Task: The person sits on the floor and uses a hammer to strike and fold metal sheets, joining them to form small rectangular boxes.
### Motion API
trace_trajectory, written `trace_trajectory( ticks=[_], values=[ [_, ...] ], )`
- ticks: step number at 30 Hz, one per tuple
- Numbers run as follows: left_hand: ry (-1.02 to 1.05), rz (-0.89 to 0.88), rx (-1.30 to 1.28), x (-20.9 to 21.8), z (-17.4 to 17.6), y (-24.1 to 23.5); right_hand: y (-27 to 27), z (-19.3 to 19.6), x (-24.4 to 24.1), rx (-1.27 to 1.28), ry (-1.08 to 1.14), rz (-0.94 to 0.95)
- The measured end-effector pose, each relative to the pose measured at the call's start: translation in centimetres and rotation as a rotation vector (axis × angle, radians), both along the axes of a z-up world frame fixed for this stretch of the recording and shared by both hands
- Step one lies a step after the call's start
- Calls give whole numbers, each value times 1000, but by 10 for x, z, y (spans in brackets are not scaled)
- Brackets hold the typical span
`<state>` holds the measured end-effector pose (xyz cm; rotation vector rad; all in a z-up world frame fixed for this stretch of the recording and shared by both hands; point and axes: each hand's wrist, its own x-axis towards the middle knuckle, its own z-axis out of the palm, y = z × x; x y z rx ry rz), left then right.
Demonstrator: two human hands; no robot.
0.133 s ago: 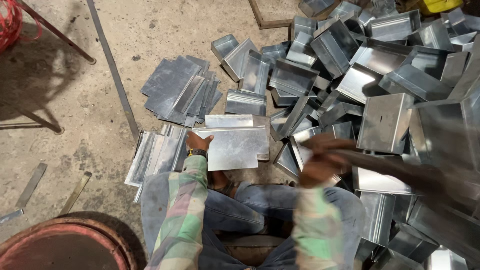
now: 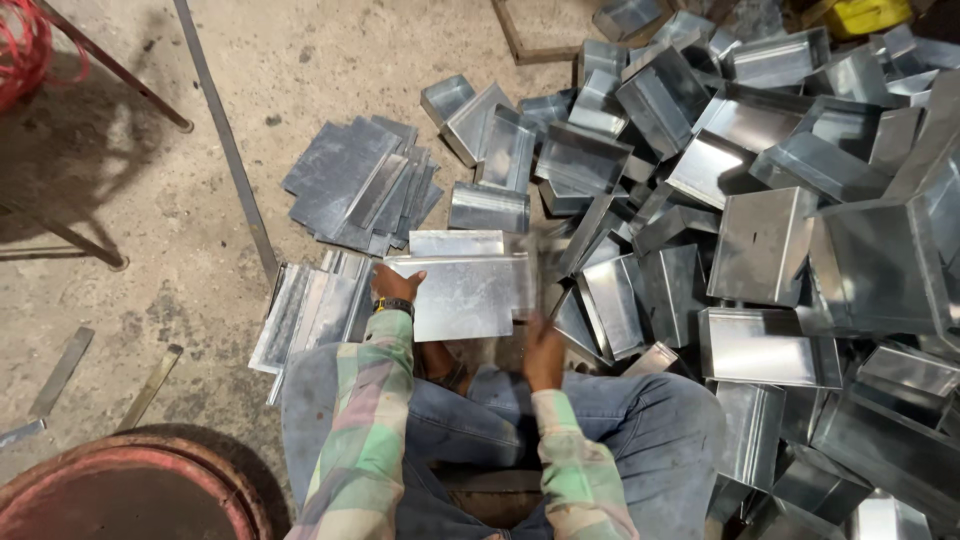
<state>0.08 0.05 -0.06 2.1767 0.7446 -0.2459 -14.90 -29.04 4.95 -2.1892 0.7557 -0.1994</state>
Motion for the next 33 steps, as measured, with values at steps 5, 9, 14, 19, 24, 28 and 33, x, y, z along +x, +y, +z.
trace_trajectory(
  ticks=[5,9,14,19,24,28,33],
  values=[
    [-118,-118,222,7,-12,-6,-30,44,14,-78,-19,42],
    [-231,-48,142,8,-10,-9,-8,200,-23,456,-669,104],
    [-86,-35,29,-3,1,-4,12,365,-14,356,-1297,385],
    [-101,-34,42,-5,9,-5,8,289,10,278,-1325,374],
    [-96,-50,31,-5,-4,-3,8,51,-8,-101,-368,240],
    [-324,-132,278,22,-6,2,-8,29,4,-177,-185,273],
    [-140,-30,95,9,-16,-7,11,201,-40,472,-487,164]
  ],
)
